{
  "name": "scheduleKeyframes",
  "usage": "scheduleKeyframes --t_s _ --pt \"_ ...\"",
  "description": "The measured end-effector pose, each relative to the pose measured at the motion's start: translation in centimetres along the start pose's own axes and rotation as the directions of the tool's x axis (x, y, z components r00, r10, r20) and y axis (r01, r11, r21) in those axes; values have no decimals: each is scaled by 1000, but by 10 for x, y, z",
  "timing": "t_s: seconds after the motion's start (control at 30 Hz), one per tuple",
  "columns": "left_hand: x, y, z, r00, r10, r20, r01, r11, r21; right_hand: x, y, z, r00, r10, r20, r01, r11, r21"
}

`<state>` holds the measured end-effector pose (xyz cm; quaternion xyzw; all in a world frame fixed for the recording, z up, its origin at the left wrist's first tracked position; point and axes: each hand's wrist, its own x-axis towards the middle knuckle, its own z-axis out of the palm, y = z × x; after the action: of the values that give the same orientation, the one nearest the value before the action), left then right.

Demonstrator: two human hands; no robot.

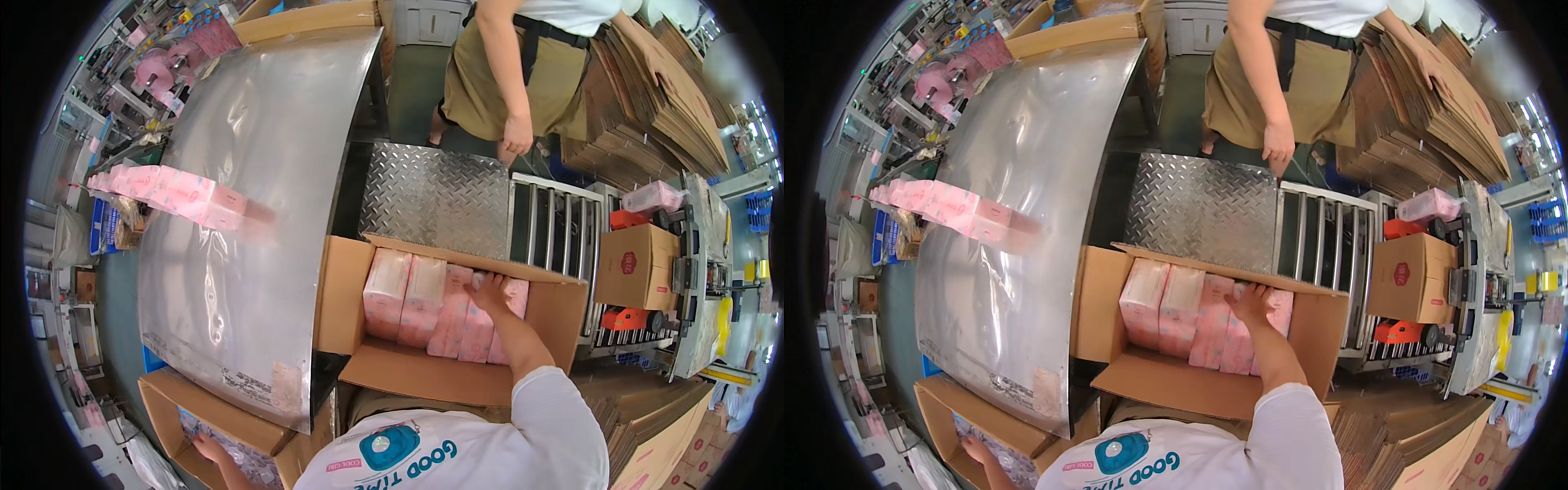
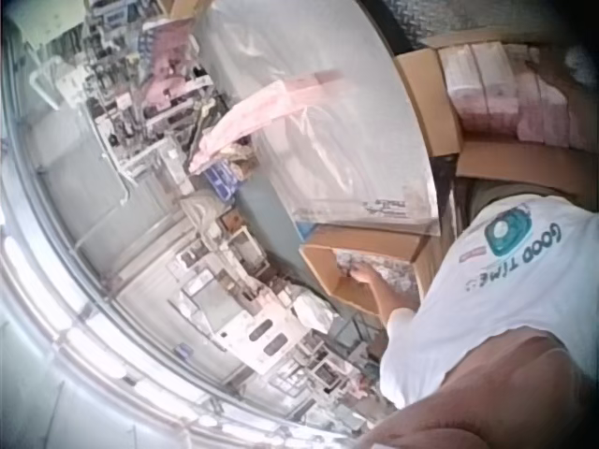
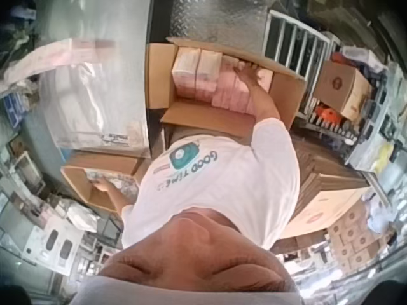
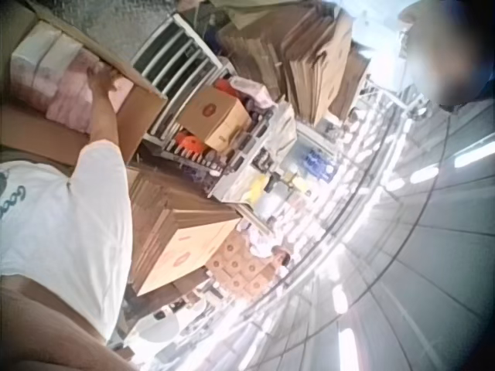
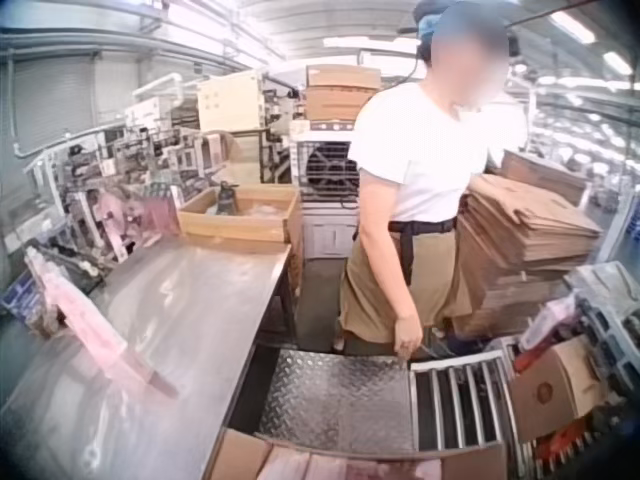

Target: The person packs stacks of pink tissue packages into cardboard boxes by hand and moves the filled boxes onto a conveyor belt.

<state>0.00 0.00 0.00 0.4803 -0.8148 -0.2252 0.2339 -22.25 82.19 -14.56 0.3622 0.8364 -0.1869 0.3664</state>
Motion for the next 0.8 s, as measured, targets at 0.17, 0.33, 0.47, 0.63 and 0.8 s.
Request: scheduleKeyframes --t_s 0.17,0.33,0.47,0.63,0.8 --pt "-79 -35 82 359 -428 829 874 466 -138 19 3 59 935 -192 -299 279 918 282" --pt "-133 -35 84 340 -562 754 874 486 -32 -152 -106 13 756 -622 -205 644 762 61" --pt "-126 -25 83 354 -578 735 850 526 4 -101 -155 77 804 -476 -355 487 871 -65" --pt "-129 -38 69 365 -618 696 847 531 27 -52 -174 56 839 -453 -303 469 883 -21" --pt "-117 -40 54 427 -622 656 816 578 18 -46 -168 76 772 -492 -402 531 847 -16"
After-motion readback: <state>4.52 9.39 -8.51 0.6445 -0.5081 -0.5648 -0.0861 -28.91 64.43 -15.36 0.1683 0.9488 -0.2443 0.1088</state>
